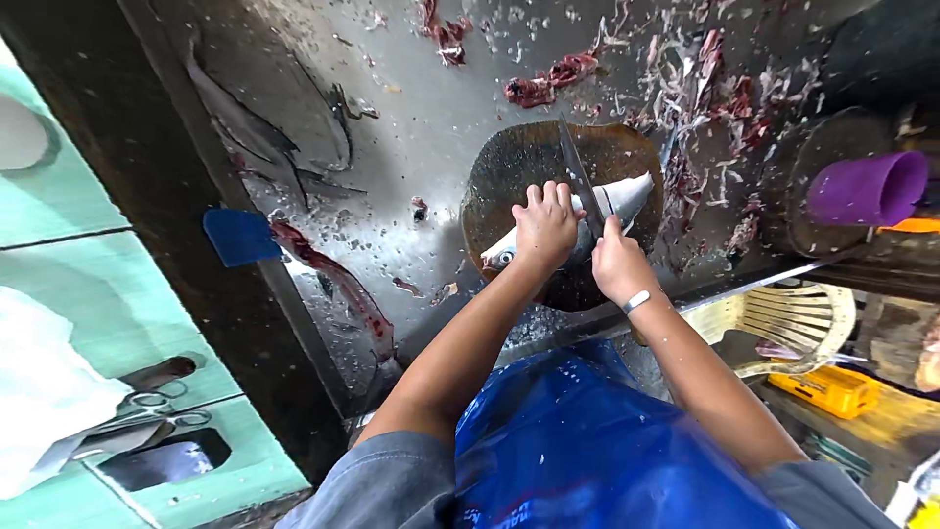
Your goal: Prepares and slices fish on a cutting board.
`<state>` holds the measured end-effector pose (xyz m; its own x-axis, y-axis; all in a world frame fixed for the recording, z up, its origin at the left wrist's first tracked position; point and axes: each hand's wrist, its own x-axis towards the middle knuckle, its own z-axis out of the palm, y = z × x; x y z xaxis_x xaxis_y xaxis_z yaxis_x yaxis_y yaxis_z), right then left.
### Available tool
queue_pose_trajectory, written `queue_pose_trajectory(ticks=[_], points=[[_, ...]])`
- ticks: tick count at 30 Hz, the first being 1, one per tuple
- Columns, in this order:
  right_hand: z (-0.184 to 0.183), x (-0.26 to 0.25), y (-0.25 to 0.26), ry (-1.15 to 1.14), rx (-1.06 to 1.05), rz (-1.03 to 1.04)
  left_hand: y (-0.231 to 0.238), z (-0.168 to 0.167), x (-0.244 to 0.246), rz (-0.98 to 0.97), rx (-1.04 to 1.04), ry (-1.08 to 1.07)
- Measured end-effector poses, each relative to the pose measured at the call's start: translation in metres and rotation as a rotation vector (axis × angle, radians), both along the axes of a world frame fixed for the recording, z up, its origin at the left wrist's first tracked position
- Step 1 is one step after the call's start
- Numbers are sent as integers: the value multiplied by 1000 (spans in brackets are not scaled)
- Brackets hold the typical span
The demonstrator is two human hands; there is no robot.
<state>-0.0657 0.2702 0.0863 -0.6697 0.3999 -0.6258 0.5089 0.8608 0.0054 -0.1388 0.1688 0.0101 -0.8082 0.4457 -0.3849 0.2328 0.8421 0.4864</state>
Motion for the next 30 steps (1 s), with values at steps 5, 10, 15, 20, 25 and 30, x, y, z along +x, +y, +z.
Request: queue_pose_trajectory(ticks=[5,10,15,20,25,30], points=[[38,43,8,-195,18,7,-2,1,1,1,18,1],[-2,-14,-3,-43,2,-3,1,-3,1,-10,2,2],[26,32,6,-122,0,-1,-1,-1,2,-15,-9,22],[13,19,-1,-163,40,-27,0,-1,3,-20,-14,29],[5,29,7,-73,-16,7,-1,1,3,-4,-5,-11],[19,35,2,-218,21,-29,0,0,1,-7,-14,10]])
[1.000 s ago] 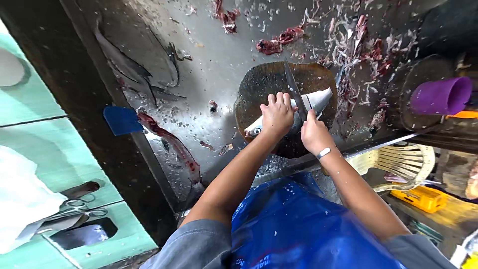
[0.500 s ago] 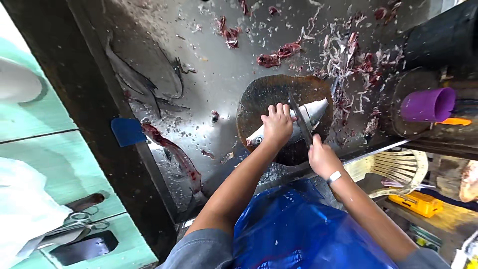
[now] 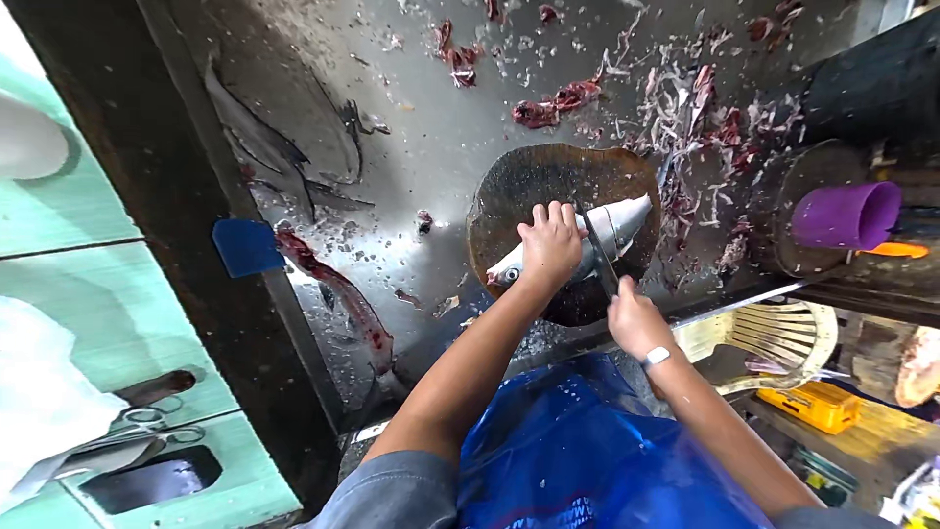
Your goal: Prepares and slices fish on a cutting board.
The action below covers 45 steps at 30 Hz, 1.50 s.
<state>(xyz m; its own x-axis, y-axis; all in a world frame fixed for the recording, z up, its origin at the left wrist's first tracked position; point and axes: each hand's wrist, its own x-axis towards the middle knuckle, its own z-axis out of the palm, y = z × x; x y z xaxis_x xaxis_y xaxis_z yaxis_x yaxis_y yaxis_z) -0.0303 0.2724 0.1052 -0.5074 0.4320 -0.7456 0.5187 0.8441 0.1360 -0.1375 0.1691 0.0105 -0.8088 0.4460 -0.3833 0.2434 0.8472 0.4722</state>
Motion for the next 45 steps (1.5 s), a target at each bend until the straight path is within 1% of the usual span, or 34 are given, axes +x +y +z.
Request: queue_pose_trajectory(ticks=[2,3,4,5,8,9,10,12,13,15,17,18,21,22,23,25,27,28,29,31,32,33,36,37,41,42,44,45], points=[[-37,-5,-1,170,1,-19,1,1,-1,-3,-14,-14],[-45,-4,0,216,1,-14,1,2,2,1,-9,-22],[-44,-5,2,230,-8,0,1,3,0,13,-1,-25],[-35,-1,5,214,-25,4,0,3,-1,24,16,-28],[0,17,7,10,-26,-1,0,2,-1,33,18,-17],[-1,17,6,-19,-22,-12,1,2,-1,36,16,-17],[-12,15,5,13,-28,-36,1,2,-1,35,9,-25],[-45,12,5,139,-35,-52,1,3,-1,28,6,-43],[-50,14,7,179,-34,-39,2,4,2,27,12,-41],[-37,22,11,161,-50,-22,0,3,-1,24,10,-21],[-15,45,12,66,-58,-26,-1,6,5,8,-1,-31],[-15,40,12,34,-52,-26,1,5,-1,13,-3,-17],[-47,36,7,109,-72,-93,0,4,2,6,-18,-37],[-52,37,10,144,-73,-83,1,3,3,10,-15,-26],[-49,40,15,162,-80,-65,1,3,2,12,-15,-11],[-24,61,16,101,-99,-52,-3,5,7,3,-12,-2],[-12,56,17,20,-92,-41,-2,7,-3,10,2,15],[-17,48,14,36,-100,-62,-2,6,-3,12,-1,10],[-29,38,10,79,-103,-90,-2,6,0,3,-13,-1],[-53,23,9,199,-88,-80,0,4,0,-4,-32,3],[-55,23,11,229,-85,-62,0,4,0,2,-35,1],[-50,25,11,221,-86,-49,0,4,-2,8,-32,3],[-23,43,10,74,-87,-46,-3,6,-3,26,9,-12],[-23,43,9,56,-88,-53,-4,6,-3,27,10,-14],[-58,37,8,179,-73,-73,-2,7,-2,11,-24,-33],[-60,34,10,193,-72,-71,-1,8,-6,9,-16,-33],[-56,52,12,210,-86,-65,-4,6,1,3,15,-76],[-51,59,14,199,-93,-64,-6,6,-4,8,48,-88]])
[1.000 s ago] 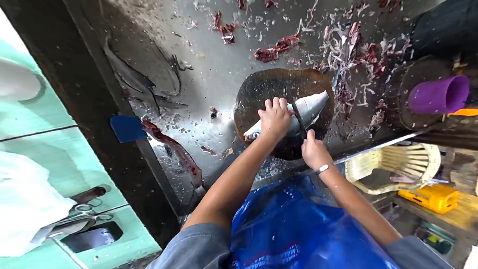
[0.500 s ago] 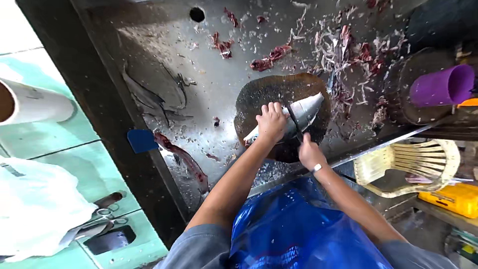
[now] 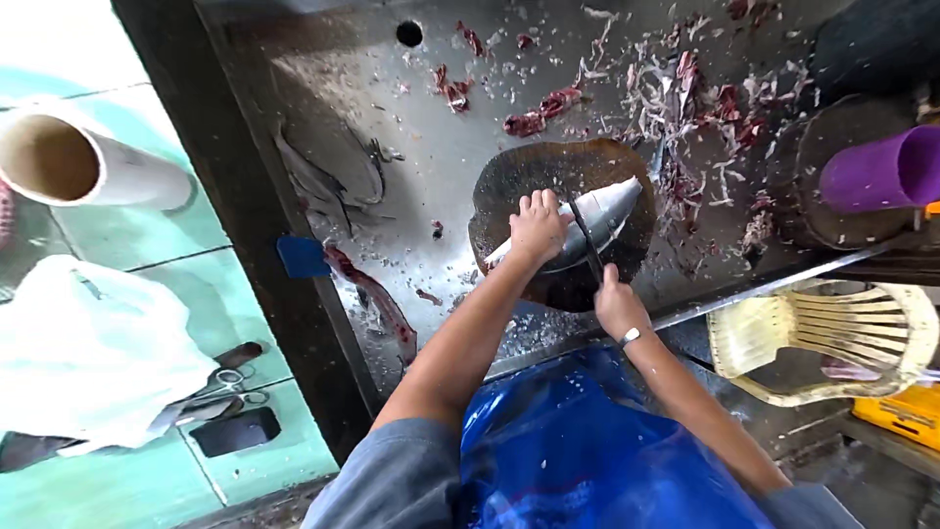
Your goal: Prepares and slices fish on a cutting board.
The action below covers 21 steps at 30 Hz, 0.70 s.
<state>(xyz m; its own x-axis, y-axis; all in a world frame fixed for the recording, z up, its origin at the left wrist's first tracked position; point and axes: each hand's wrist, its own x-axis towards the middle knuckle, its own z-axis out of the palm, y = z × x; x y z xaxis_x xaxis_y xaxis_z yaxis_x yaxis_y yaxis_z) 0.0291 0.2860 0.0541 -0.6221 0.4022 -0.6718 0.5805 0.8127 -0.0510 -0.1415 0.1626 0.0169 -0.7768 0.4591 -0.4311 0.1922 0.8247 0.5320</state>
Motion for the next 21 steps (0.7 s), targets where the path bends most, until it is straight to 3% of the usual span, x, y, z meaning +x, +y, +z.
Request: queue_pose_trajectory(ticks=[4,7,10,15,21], points=[[33,75,7,-223,7,-29,-27,4,-18,136,289,-186],[72,93,0,-290,32,-45,-60,2,-18,209,386,-230],[90,64,-16,-153,-2,-25,-74,2,-5,163,390,-220],[69,-7,-41,-44,-18,43,-58,-1,10,24,176,-17],[54,-27,-49,-40,33,69,-39,2,11,8,-15,31]])
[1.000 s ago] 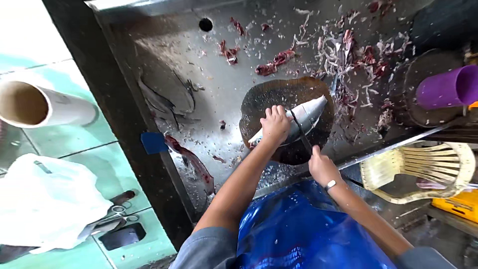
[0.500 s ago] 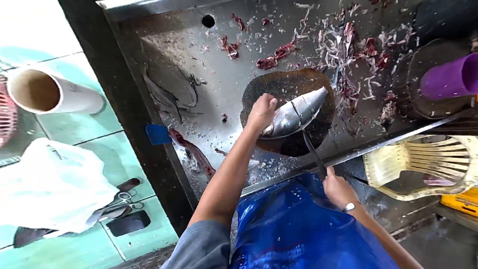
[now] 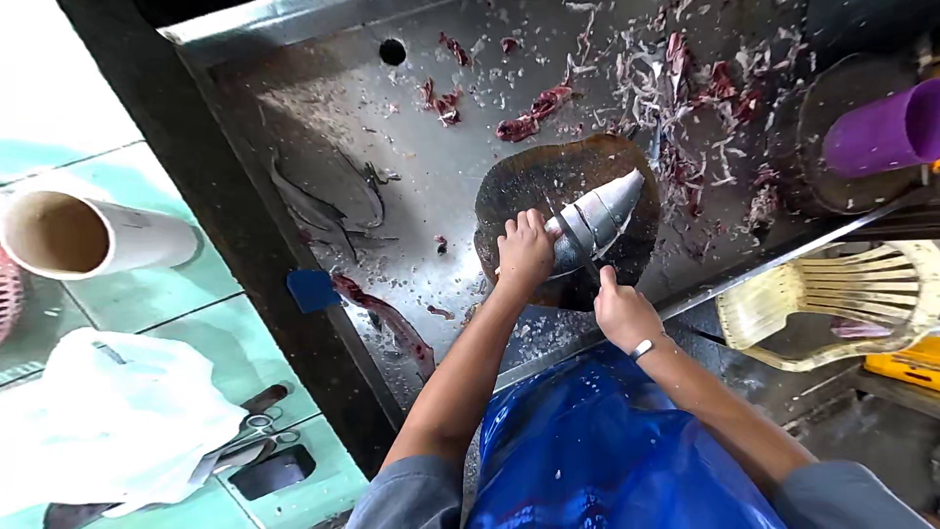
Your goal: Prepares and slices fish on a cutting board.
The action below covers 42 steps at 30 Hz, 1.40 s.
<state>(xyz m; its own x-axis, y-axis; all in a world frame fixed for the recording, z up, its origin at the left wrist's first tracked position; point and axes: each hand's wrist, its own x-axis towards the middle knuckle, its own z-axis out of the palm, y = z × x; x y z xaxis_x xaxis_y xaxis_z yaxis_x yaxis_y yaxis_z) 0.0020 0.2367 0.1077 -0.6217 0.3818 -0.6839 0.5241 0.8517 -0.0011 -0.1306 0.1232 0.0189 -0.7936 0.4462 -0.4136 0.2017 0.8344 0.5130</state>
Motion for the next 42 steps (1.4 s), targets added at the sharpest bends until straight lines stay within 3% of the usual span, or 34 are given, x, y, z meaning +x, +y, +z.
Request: queue_pose_trajectory(ticks=[10,17,21,23,25,31,34,37,42], points=[[19,-1,-5,-120,59,8,4,-5,0,-51,-64,40],[-15,-62,-15,7,53,-14,8,-4,-2,-53,-81,15],[-8,-25,-8,40,31,-6,7,-4,-1,-40,-76,-6],[9,-9,-8,-56,47,-12,5,-5,-2,-38,-51,5],[14,-14,-10,-122,70,-20,5,-6,-3,-42,-41,12],[-19,-72,-19,18,36,-43,5,-5,-5,-25,-28,-24],[-12,-37,-11,59,10,-39,6,-4,-3,-26,-42,-32],[11,-10,-9,-91,46,-36,7,-3,-6,-31,-49,-27],[-8,-55,-19,-42,49,-45,7,-6,-6,-42,-52,-17]])
